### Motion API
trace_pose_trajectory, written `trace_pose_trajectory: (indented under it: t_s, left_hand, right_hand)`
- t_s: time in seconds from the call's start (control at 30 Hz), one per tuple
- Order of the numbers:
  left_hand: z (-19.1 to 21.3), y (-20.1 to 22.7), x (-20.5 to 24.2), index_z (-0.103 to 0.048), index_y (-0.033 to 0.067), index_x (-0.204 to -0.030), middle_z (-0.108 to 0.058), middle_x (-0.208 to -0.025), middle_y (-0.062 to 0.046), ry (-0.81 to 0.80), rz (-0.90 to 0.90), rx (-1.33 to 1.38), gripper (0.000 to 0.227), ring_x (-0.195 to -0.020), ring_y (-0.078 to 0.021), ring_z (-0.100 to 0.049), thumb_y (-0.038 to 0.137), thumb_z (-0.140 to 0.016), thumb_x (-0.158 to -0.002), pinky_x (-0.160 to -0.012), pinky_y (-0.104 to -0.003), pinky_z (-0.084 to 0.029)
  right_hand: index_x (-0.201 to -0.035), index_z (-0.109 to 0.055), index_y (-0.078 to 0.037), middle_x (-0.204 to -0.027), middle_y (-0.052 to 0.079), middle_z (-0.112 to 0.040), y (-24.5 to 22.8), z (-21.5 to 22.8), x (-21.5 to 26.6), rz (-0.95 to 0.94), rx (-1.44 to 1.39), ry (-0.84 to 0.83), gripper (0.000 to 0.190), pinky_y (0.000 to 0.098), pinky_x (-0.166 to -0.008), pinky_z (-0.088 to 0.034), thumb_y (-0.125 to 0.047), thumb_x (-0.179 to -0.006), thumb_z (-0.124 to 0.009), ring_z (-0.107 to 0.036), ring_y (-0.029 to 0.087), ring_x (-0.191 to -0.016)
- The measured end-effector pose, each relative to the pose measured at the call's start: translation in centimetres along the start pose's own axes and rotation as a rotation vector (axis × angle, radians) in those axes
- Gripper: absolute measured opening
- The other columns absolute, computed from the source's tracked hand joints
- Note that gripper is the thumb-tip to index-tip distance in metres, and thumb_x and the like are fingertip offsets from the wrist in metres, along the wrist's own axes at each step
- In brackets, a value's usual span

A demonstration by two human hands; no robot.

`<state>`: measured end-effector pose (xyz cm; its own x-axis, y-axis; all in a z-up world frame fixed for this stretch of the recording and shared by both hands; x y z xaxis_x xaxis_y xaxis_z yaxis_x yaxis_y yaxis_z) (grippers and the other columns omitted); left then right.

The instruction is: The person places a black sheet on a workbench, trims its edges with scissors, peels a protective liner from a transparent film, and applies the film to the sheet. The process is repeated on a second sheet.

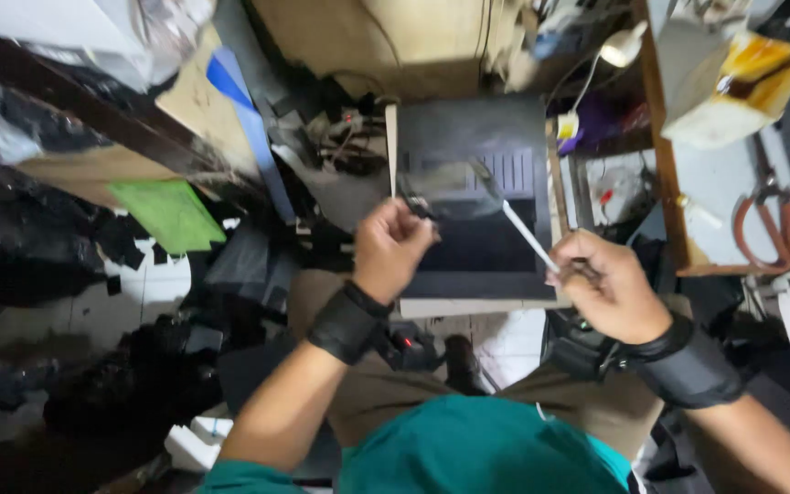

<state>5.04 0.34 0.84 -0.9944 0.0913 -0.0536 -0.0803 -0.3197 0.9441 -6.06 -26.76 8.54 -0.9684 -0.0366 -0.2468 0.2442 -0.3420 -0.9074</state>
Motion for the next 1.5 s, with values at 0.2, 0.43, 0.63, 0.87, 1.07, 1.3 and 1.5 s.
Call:
trace_pose_trajectory:
  t_s: [0.2, 0.43, 0.63, 0.87, 1.07, 1.3, 1.5]
  left_hand:
    - [4.3, 2.6, -1.3, -0.053, 0.0044, -0.094, -0.073, -0.08, -0.016, 0.046, 0.021, 0.346, 0.018, -0.073, -0.0233, -0.079, 0.0, -0.069, -0.089, -0.073, -0.035, -0.069]
    - [4.4, 3.4, -0.8, -0.042, -0.0002, -0.11, -0.072, -0.082, -0.021, 0.035, 0.024, 0.334, 0.041, -0.071, -0.0254, -0.078, 0.001, -0.076, -0.087, -0.065, -0.029, -0.067]
    - [4.1, 6.6, 0.1, -0.052, 0.0007, -0.118, -0.07, -0.085, -0.016, -0.045, -0.013, 0.385, 0.035, -0.078, -0.0231, -0.078, -0.001, -0.072, -0.089, -0.071, -0.029, -0.068]
    - [4.0, 10.2, 0.8, -0.07, -0.0012, -0.119, -0.077, -0.104, -0.023, -0.199, -0.062, 0.388, 0.03, -0.094, -0.0235, -0.077, -0.005, -0.065, -0.09, -0.083, -0.033, -0.066]
    - [4.4, 13.3, 2.0, -0.077, 0.0031, -0.107, -0.08, -0.086, -0.013, -0.275, -0.115, 0.168, 0.017, -0.079, -0.0143, -0.076, 0.007, -0.074, -0.09, -0.064, -0.026, -0.063]
    - [2.0, 15.5, 2.7, -0.076, 0.0067, -0.101, -0.076, -0.084, -0.001, -0.39, -0.241, 0.112, 0.01, -0.071, -0.0032, -0.066, 0.014, -0.074, -0.095, -0.069, -0.018, -0.057]
    - [2.1, 14.5, 2.1, -0.075, 0.006, -0.098, -0.075, -0.082, 0.001, -0.352, -0.209, 0.123, 0.009, -0.063, -0.0024, -0.058, 0.014, -0.071, -0.097, -0.059, -0.019, -0.049]
  right_hand:
    - [-0.082, -0.057, -0.015, -0.074, 0.0, -0.058, -0.4, -2.6, 3.1, 0.0, 0.107, -0.474, 0.014, 0.0298, -0.066, -0.04, -0.002, -0.086, -0.052, -0.052, 0.015, -0.065]
    - [-0.087, -0.057, -0.014, -0.073, 0.007, -0.066, 7.4, -7.7, 5.3, -0.079, 0.614, -0.558, 0.008, 0.0418, -0.062, -0.057, -0.019, -0.094, -0.057, -0.071, 0.034, -0.079]
    - [-0.087, -0.055, -0.02, -0.077, -0.002, -0.062, 10.7, -7.5, 4.8, -0.027, 0.822, -0.392, 0.005, 0.037, -0.064, -0.058, -0.017, -0.088, -0.059, -0.07, 0.026, -0.082]
    - [-0.125, -0.064, -0.012, -0.12, 0.008, -0.068, 10.0, -8.0, 4.0, 0.069, 0.749, -0.32, 0.037, 0.0393, -0.081, -0.059, -0.025, -0.09, -0.066, -0.07, 0.032, -0.107]
    - [-0.114, -0.074, -0.016, -0.108, 0.002, -0.072, 1.0, -2.5, 1.5, 0.171, 0.53, 0.119, 0.028, 0.0347, -0.09, -0.056, -0.027, -0.089, -0.081, -0.07, 0.027, -0.106]
    - [-0.14, -0.05, 0.001, -0.128, 0.022, -0.058, -8.5, -0.1, -1.6, 0.208, 0.451, -0.019, 0.077, 0.0376, -0.087, -0.055, -0.031, -0.08, -0.086, -0.065, 0.027, -0.1]
    - [-0.079, -0.059, -0.007, -0.079, 0.006, -0.067, -8.2, 0.1, 0.6, 0.18, 0.259, -0.223, 0.021, 0.028, -0.065, -0.051, 0.011, -0.087, -0.051, -0.065, 0.016, -0.067]
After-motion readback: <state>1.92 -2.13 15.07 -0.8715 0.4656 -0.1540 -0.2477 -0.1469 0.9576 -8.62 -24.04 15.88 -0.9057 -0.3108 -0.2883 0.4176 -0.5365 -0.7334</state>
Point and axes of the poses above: each hand's wrist, its own x-axis away from the middle knuckle, its own z-axis out of the back of the hand, y = z × x, the point moved 5 cm from there along -x, towards the middle knuckle
